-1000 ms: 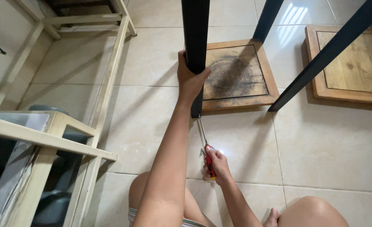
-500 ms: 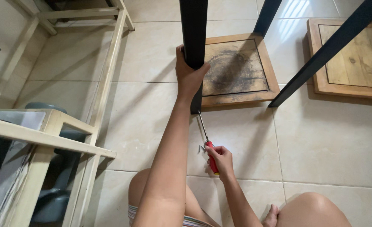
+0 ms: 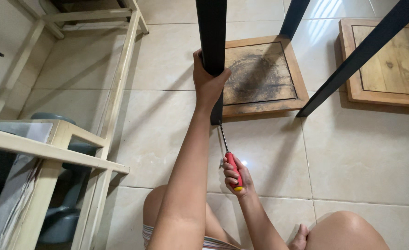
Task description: The person sits on the floor and assembles a small table by attaching black metal legs to a square wooden tabletop using a screwdriver and screws. They align the legs and tighten the screws to secure the structure.
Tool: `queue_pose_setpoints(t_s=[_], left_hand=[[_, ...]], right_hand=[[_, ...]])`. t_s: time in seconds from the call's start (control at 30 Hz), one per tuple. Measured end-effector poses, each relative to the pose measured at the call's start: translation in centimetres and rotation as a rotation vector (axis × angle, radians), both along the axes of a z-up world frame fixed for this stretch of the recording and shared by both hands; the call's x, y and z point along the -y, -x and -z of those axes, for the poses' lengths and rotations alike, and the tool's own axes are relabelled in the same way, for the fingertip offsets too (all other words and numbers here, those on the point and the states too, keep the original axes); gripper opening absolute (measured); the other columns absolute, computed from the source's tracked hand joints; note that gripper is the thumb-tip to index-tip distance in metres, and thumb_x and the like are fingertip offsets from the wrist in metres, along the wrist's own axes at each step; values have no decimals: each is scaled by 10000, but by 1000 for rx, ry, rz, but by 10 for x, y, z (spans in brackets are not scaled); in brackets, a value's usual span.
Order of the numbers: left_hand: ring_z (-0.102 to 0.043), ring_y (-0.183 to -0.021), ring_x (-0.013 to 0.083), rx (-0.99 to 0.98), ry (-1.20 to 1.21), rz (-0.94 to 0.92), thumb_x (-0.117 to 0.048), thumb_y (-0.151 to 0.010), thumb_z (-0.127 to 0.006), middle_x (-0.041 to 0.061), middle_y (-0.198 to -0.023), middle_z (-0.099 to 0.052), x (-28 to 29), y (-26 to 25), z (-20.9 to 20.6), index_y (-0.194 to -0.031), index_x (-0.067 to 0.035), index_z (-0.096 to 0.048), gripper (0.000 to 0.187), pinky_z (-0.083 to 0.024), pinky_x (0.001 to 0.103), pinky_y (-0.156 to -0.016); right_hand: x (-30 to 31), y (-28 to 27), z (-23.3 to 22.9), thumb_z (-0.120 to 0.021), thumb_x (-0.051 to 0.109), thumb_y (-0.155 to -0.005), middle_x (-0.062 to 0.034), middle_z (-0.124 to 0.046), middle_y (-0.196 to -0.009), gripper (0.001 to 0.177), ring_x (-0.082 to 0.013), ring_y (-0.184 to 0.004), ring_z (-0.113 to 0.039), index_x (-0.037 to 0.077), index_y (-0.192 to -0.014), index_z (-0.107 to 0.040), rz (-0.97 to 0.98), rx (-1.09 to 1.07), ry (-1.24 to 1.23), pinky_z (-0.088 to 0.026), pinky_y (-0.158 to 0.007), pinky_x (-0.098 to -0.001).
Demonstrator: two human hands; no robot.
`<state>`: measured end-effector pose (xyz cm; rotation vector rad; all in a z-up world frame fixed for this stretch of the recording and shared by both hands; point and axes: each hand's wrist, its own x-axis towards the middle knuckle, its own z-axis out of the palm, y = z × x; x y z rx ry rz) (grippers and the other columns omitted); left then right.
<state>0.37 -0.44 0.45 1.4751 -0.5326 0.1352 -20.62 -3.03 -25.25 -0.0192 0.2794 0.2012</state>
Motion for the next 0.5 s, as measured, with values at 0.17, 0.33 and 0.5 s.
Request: queue_pose_setpoints(t_s=[0.17,0.33,0.5], left_hand=[[-627,-817,132,21,-20,-6,-23,-757,-742,50,-947,-564,2,-3,-2,-1257,-65,-430,590,-570,303,-695],[-620,-822,152,9,1,7,-24,-789,-728,61,-958,-566,2,-2,3,-1274,-64,-437,567,-564,311,-715],[-634,-834,144,47,6,-3,-26,-755,-768,51,-964,-569,0,-5,2,-1267,-69,-416,622,-576,315,-704]], right_hand=[[-12,0,-21,-758,203,-962,-17,-561,-824,239,-101,-590,-561,36,-997,-590,62,-263,778,-424,-454,-261],[-21,-1,-43,-741,336,-891,-54,-671,-735,280,-128,-533,-608,67,-895,-663,40,-574,1605,-496,-478,-268],[-5,-5,-26,-626,337,-976,-13,-600,-759,321,-108,-523,-529,17,-996,-647,9,-296,672,-439,-457,-277]])
